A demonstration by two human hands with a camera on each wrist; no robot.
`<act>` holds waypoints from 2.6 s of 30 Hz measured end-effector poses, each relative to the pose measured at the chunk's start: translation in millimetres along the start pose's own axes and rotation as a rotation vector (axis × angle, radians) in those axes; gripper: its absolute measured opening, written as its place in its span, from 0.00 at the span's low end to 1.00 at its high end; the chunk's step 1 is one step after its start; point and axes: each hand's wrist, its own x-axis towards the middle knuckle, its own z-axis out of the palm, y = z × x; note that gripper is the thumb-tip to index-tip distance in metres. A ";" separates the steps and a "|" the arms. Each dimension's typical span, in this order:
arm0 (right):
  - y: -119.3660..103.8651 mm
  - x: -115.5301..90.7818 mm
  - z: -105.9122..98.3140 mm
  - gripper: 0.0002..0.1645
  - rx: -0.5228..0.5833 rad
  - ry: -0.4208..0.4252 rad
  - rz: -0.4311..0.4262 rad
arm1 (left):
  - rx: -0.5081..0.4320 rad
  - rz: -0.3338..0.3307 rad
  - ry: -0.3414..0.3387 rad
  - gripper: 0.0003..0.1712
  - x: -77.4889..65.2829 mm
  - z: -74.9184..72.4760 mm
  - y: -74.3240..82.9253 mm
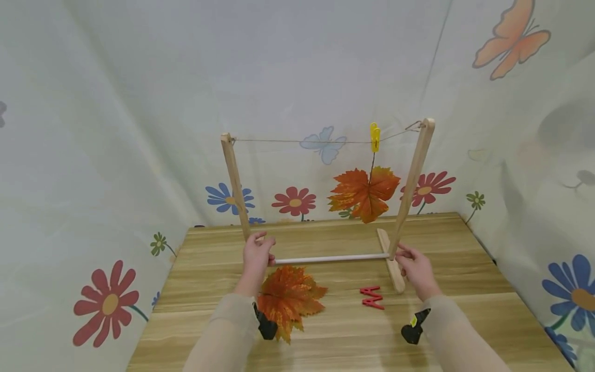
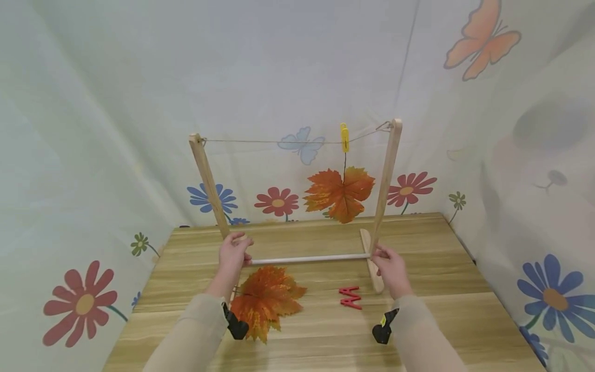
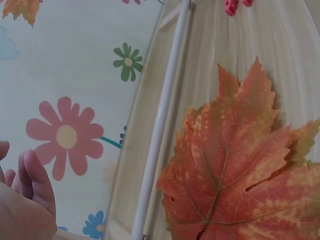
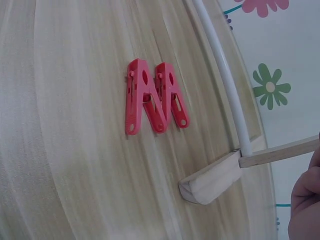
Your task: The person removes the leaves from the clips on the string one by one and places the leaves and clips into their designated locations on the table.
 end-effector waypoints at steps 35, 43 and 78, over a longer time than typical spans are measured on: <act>-49.8 11.3 -16.2 0.29 -0.013 -0.015 -0.097 | 0.072 0.130 -0.068 0.21 8.1 12.6 38.1; -61.4 12.9 -16.1 0.29 0.002 -0.005 -0.101 | 0.107 0.139 -0.065 0.20 9.1 20.1 47.0; -111.6 17.8 -21.0 0.31 -0.015 -0.023 -0.177 | 0.154 0.229 -0.204 0.25 -0.3 55.7 94.3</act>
